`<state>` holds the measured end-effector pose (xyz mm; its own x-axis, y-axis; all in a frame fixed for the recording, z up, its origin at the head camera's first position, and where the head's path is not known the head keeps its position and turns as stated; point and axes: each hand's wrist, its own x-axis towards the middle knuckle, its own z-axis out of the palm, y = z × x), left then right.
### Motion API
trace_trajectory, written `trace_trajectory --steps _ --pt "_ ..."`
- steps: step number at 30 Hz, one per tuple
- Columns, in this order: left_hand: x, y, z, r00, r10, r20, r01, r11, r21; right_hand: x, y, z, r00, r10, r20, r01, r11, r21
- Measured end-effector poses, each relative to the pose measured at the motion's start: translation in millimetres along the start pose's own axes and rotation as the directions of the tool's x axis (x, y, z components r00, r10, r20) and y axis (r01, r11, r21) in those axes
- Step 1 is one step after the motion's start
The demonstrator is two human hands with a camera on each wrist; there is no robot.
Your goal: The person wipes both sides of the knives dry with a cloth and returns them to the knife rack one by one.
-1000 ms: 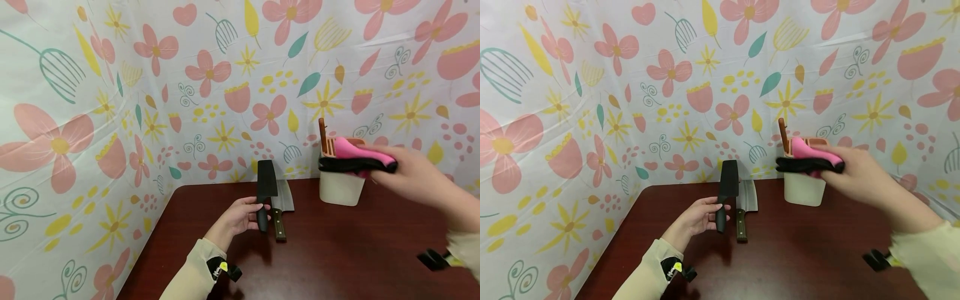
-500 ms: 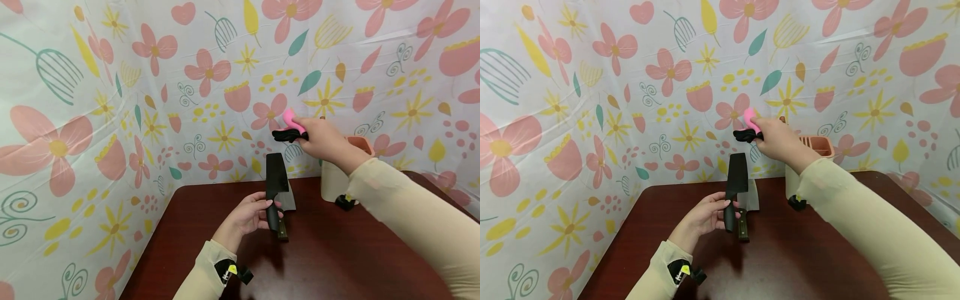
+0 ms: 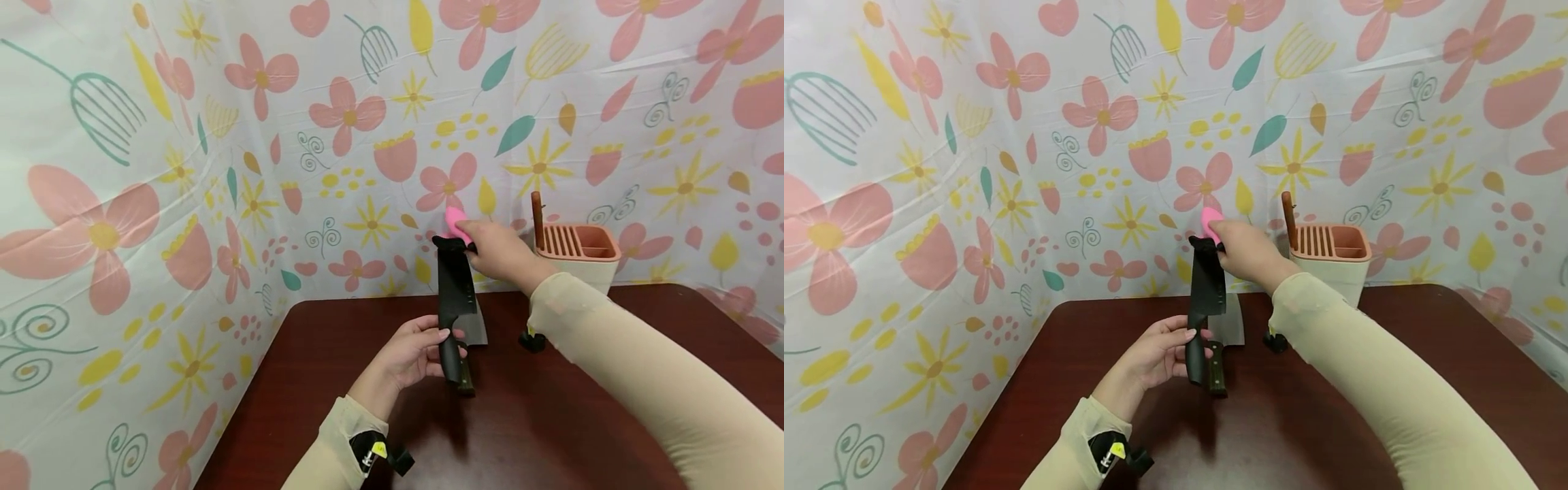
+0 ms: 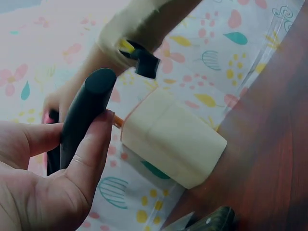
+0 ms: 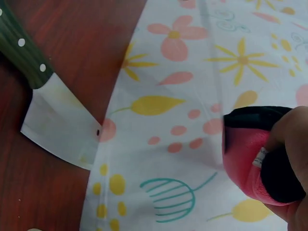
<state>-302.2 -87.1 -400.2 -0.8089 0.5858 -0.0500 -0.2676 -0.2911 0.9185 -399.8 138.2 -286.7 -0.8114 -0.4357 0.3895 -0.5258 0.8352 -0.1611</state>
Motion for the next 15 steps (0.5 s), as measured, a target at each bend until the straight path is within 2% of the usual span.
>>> trace_trajectory --steps 7,15 --pt "-5.4 -0.6 5.0 1.0 0.021 0.023 -0.022 0.999 0.036 -2.2 1 12 0.991 -0.041 0.13 0.033 0.997 0.068" --pt "-8.6 -3.1 5.7 1.0 0.021 0.011 -0.021 0.999 0.05 -5.7 -5 17 0.978 -0.029 0.205 0.014 0.997 0.077"
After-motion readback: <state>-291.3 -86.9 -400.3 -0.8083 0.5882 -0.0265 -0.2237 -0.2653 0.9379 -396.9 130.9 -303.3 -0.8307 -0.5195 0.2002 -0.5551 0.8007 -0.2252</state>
